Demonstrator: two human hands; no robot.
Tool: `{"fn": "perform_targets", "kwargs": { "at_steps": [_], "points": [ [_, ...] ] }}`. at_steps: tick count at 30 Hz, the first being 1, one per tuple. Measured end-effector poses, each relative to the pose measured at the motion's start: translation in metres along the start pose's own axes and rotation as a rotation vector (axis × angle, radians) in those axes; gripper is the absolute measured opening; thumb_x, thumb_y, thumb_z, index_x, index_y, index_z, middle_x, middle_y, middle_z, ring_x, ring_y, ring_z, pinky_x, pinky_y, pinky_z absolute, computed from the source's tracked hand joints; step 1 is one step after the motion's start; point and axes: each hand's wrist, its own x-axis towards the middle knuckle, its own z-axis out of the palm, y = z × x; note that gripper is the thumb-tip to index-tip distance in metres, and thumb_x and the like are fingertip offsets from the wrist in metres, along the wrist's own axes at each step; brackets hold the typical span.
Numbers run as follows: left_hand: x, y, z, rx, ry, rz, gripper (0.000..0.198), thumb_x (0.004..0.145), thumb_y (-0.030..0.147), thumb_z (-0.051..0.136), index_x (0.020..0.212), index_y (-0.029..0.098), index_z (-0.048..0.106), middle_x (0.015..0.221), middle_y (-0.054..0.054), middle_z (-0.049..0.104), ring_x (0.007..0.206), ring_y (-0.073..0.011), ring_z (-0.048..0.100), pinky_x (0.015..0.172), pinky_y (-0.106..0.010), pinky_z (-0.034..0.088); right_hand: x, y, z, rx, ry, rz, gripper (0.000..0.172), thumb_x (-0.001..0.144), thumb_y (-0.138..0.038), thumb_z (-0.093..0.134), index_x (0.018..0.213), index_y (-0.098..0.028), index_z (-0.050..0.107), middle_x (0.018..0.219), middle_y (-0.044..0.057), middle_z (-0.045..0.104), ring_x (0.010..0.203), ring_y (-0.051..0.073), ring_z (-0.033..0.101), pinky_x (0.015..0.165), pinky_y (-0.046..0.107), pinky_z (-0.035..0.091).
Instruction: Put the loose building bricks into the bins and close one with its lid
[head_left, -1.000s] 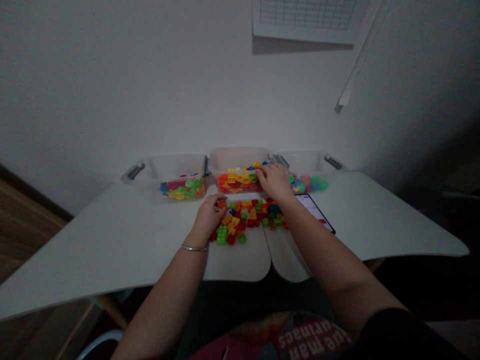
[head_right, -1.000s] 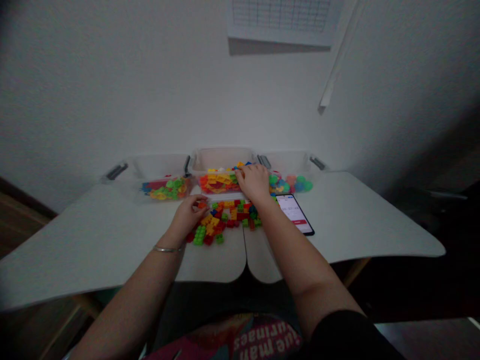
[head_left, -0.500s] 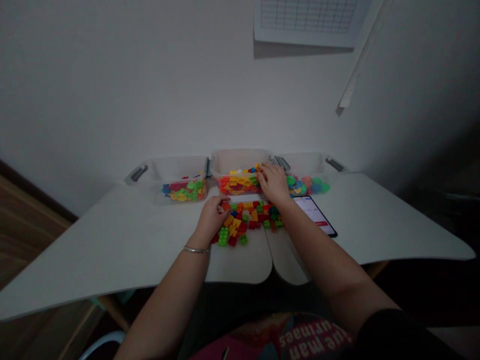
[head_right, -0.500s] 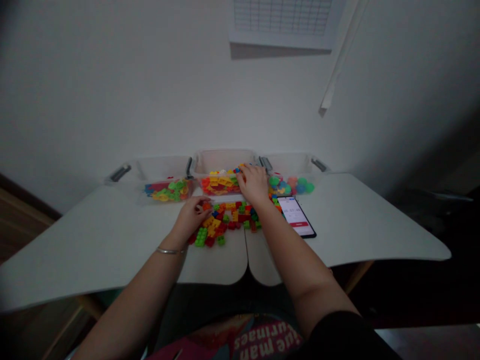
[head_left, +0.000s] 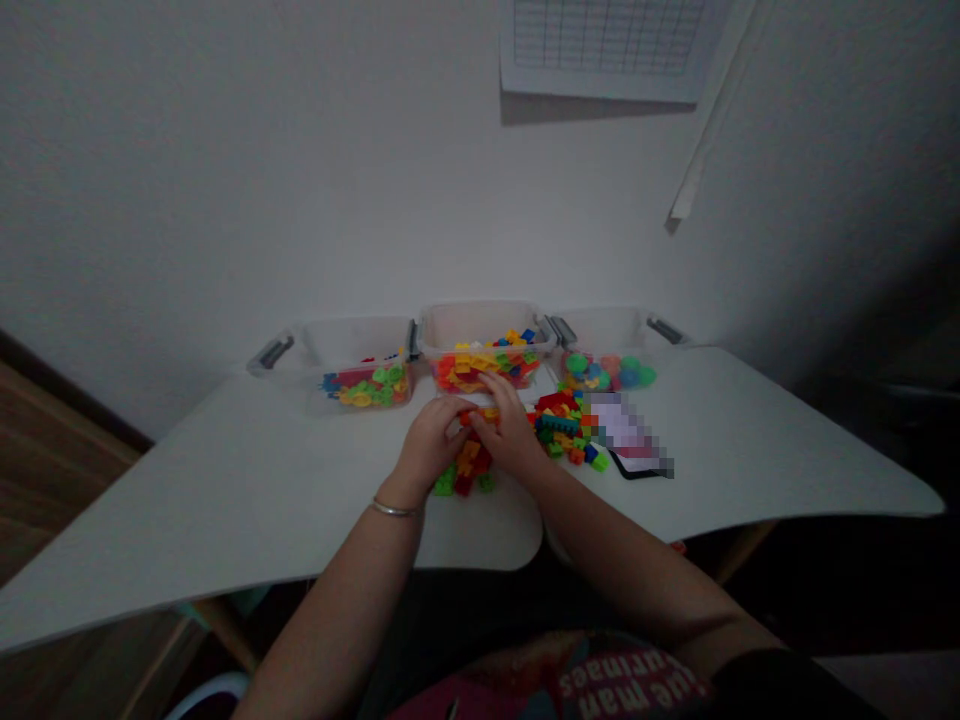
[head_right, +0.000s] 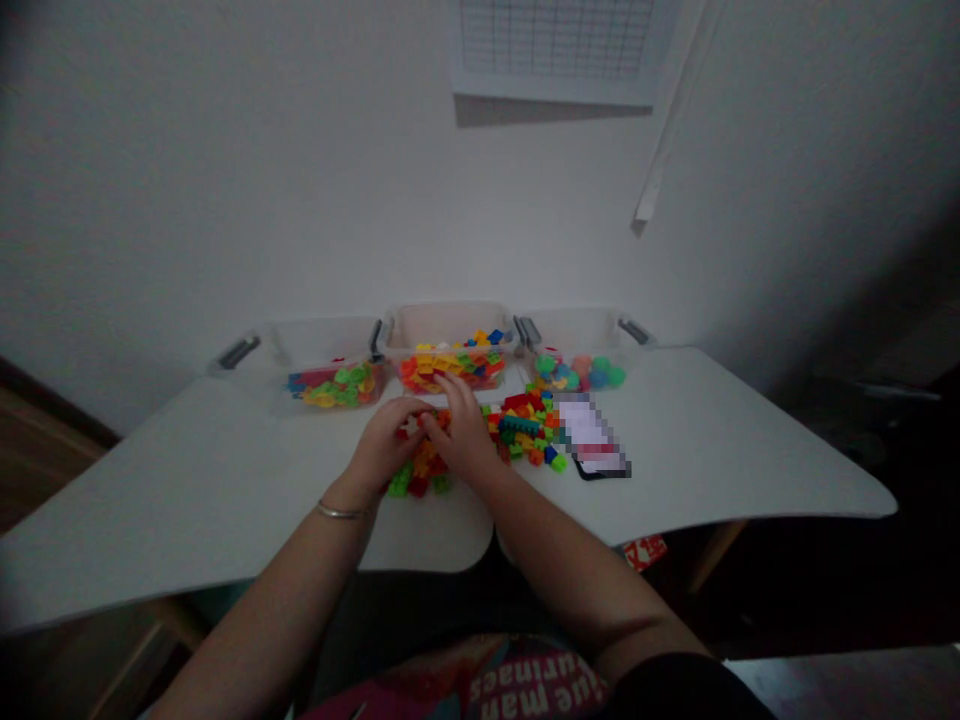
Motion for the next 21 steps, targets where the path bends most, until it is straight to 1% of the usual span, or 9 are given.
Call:
{"fn": "perform_targets", "kwargs": {
  "at_steps": [3, 5, 7, 9, 12, 16, 19, 21],
  "points": [
    [0.000, 0.003, 0.001, -0.026, 0.011, 0.044, 0.026, 0.081, 0.010, 0.058, 0.105, 0.021, 0.062, 0.102, -0.006, 0.068, 0.099, -0.0199, 0.062, 0.090, -0.039, 0.051, -0.005, 0.006, 0.012, 0.202, -0.025, 0.176, 0.050, 0.085, -0.038, 0.054, 0.131, -0.020, 0.045, 0.133, 0.015, 0.052, 0.126, 0.026, 0.049, 0.107, 0.046, 0.040],
    [0.000, 0.003, 0.001, -0.036, 0.029, 0.021, 0.030, 0.081, 0.010, 0.058, 0.108, 0.020, 0.061, 0.103, -0.006, 0.068, 0.099, -0.0198, 0.062, 0.089, -0.039, 0.051, -0.007, 0.010, 0.017, 0.325, -0.040, 0.273, 0.049, 0.084, -0.038, 0.056, 0.128, -0.022, 0.046, 0.128, 0.013, 0.055, 0.118, 0.025, 0.055, 0.101, 0.044, 0.045],
    [0.000, 0.002, 0.002, -0.040, 0.039, -0.012, 0.032, 0.080, 0.010, 0.058, 0.110, 0.020, 0.060, 0.104, -0.007, 0.067, 0.098, -0.0198, 0.062, 0.087, -0.037, 0.052, -0.008, 0.013, 0.019, 0.427, -0.063, 0.323, 0.045, 0.082, -0.039, 0.058, 0.123, -0.024, 0.048, 0.121, 0.010, 0.059, 0.108, 0.022, 0.060, 0.094, 0.041, 0.049],
    [0.000, 0.000, 0.002, -0.038, 0.031, -0.026, 0.033, 0.078, 0.008, 0.058, 0.109, 0.020, 0.061, 0.103, -0.007, 0.067, 0.097, -0.0197, 0.062, 0.085, -0.037, 0.053, -0.009, 0.014, 0.021, 0.489, -0.074, 0.354, 0.038, 0.079, -0.038, 0.061, 0.113, -0.024, 0.050, 0.112, 0.007, 0.062, 0.097, 0.020, 0.063, 0.086, 0.038, 0.052],
    [0.000, -0.001, 0.003, -0.046, 0.017, -0.015, 0.032, 0.076, 0.006, 0.057, 0.104, 0.019, 0.062, 0.099, -0.006, 0.068, 0.095, -0.0198, 0.062, 0.085, -0.037, 0.053, -0.010, 0.013, 0.023, 0.540, -0.067, 0.408, 0.030, 0.076, -0.037, 0.064, 0.099, -0.024, 0.050, 0.095, 0.003, 0.063, 0.081, 0.017, 0.064, 0.074, 0.034, 0.053],
    [0.000, -0.001, 0.004, -0.066, 0.000, -0.016, 0.030, 0.077, 0.006, 0.056, 0.103, 0.019, 0.062, 0.098, -0.006, 0.068, 0.095, -0.0194, 0.062, 0.086, -0.037, 0.053, -0.010, 0.014, 0.024, 0.576, -0.048, 0.454, 0.028, 0.074, -0.038, 0.066, 0.091, -0.023, 0.048, 0.079, -0.003, 0.061, 0.070, 0.015, 0.062, 0.062, 0.028, 0.051],
    [0.000, 0.000, 0.003, -0.062, -0.023, -0.026, 0.031, 0.079, 0.009, 0.055, 0.107, 0.019, 0.062, 0.102, -0.007, 0.068, 0.098, -0.0195, 0.062, 0.091, -0.039, 0.051, -0.010, 0.017, 0.023, 0.590, -0.053, 0.444, 0.027, 0.074, -0.038, 0.066, 0.089, -0.024, 0.049, 0.076, -0.003, 0.061, 0.069, 0.014, 0.062, 0.061, 0.027, 0.052],
    [0.000, 0.001, 0.002, -0.055, -0.040, -0.046, 0.031, 0.081, 0.011, 0.055, 0.110, 0.020, 0.062, 0.105, -0.007, 0.068, 0.099, -0.0197, 0.062, 0.092, -0.040, 0.051, -0.009, 0.019, 0.023, 0.608, -0.047, 0.430, 0.025, 0.074, -0.038, 0.065, 0.089, -0.024, 0.051, 0.079, -0.002, 0.064, 0.073, 0.015, 0.064, 0.065, 0.028, 0.054]
  ]
}}
